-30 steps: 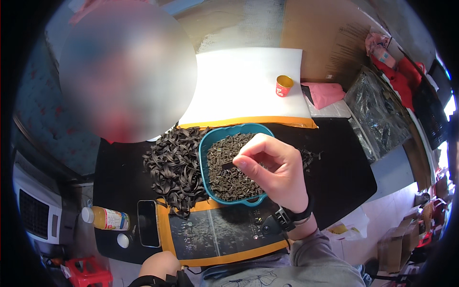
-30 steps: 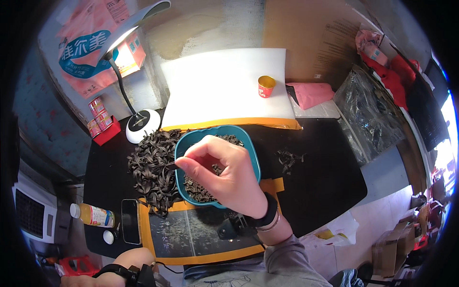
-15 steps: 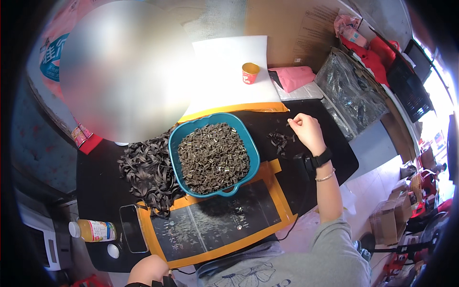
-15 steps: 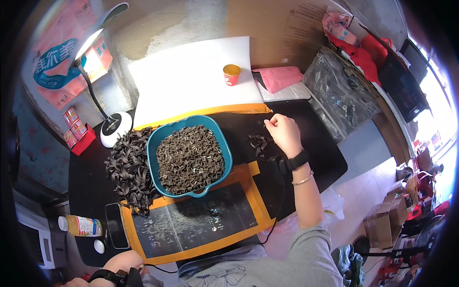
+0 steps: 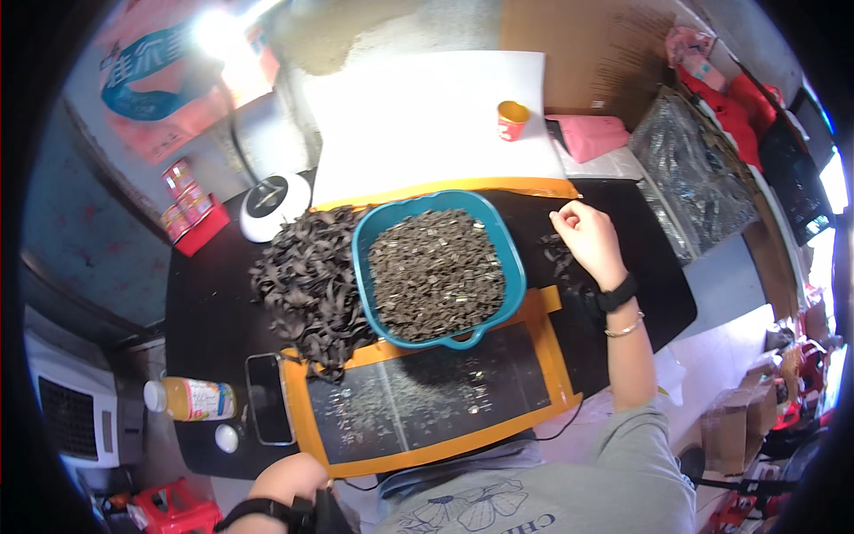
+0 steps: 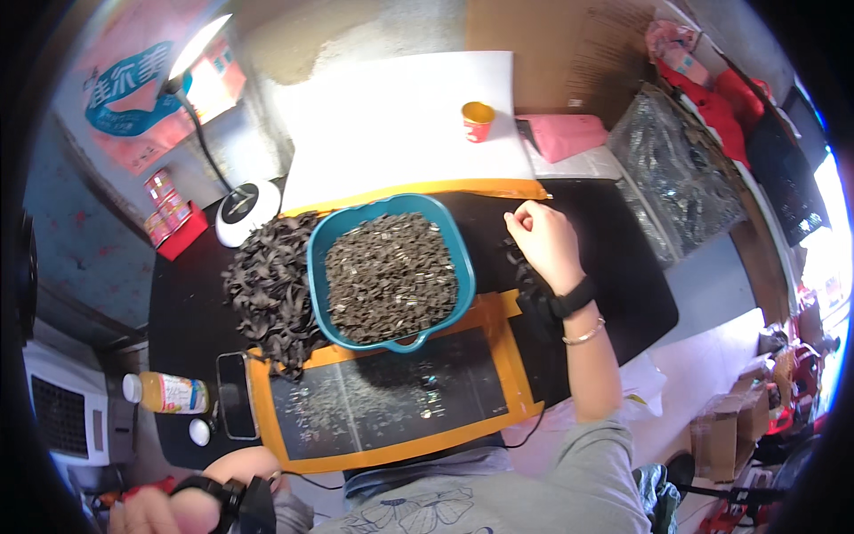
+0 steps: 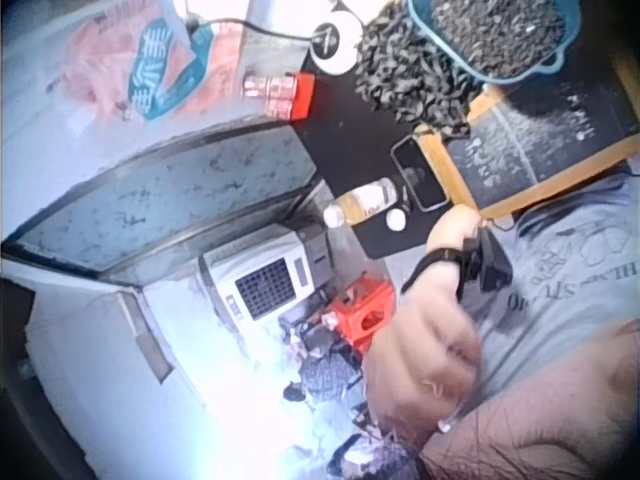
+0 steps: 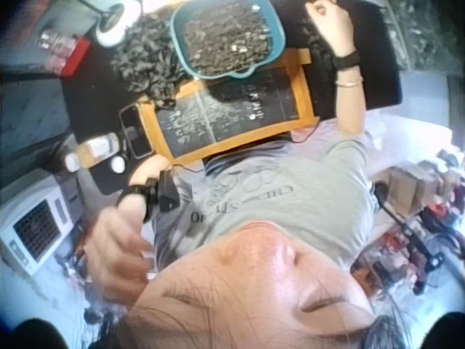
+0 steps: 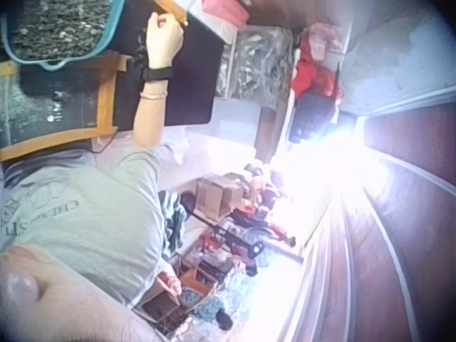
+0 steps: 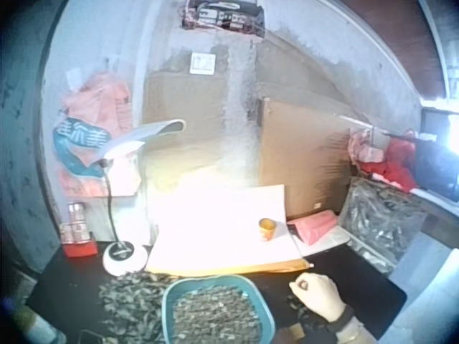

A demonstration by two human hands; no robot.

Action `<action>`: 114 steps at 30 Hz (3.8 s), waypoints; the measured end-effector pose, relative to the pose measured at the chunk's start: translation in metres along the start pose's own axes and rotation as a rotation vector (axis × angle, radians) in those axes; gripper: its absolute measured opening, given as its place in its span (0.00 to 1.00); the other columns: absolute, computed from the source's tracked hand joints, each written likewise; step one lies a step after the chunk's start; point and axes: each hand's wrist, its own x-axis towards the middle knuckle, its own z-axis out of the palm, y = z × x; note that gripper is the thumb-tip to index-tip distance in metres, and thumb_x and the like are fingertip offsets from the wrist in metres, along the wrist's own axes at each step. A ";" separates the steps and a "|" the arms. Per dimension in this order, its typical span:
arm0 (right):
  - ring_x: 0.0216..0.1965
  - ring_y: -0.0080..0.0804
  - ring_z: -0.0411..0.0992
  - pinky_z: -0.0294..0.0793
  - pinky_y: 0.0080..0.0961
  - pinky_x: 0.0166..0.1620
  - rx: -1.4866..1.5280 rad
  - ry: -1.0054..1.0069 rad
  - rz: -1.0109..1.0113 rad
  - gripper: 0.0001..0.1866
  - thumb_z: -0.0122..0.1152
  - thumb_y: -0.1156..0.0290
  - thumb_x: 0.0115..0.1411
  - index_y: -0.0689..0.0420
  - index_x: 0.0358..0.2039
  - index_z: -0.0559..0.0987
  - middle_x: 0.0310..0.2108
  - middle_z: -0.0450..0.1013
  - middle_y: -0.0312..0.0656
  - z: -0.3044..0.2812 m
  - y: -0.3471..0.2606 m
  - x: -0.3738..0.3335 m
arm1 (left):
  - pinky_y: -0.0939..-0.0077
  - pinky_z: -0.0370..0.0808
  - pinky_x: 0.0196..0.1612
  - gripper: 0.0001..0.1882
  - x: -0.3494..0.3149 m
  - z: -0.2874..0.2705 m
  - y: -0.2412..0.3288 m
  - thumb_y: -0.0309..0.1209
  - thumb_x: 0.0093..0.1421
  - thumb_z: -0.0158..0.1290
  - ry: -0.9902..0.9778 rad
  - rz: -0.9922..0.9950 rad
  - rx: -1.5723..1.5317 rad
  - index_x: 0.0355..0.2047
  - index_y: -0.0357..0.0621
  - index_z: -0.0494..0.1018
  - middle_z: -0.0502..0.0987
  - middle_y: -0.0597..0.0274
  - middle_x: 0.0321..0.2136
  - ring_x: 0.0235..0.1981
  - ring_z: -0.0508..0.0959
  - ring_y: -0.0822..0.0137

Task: The recorder is meticulously inspecting and sorting through a bowl of small, dark material scraps or components at a workbench.

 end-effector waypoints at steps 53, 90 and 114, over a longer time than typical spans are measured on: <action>0.34 0.27 0.74 0.74 0.19 0.36 1.448 -0.599 -0.444 0.10 0.51 0.78 0.61 0.66 0.42 0.71 0.32 0.74 0.45 -0.008 -0.185 -0.055 | 0.82 0.76 0.34 0.04 -0.026 -0.046 -0.085 0.18 0.57 0.51 0.548 -0.537 0.225 0.34 0.32 0.72 0.75 0.60 0.30 0.30 0.78 0.73; 0.34 0.33 0.75 0.75 0.22 0.36 1.275 -0.369 -0.746 0.11 0.62 0.87 0.48 0.62 0.33 0.80 0.34 0.74 0.48 -0.005 -0.181 -0.057 | 0.88 0.71 0.28 0.03 -0.027 -0.039 -0.090 0.22 0.57 0.54 0.558 -0.674 -0.028 0.30 0.33 0.72 0.74 0.65 0.25 0.25 0.74 0.80; 0.37 0.34 0.75 0.74 0.27 0.40 1.260 -0.330 -0.652 0.14 0.64 0.88 0.44 0.63 0.33 0.75 0.33 0.75 0.49 -0.007 -0.186 -0.065 | 0.90 0.70 0.26 0.05 -0.027 -0.049 -0.084 0.23 0.54 0.57 0.488 -0.749 0.089 0.31 0.35 0.74 0.74 0.66 0.26 0.25 0.73 0.81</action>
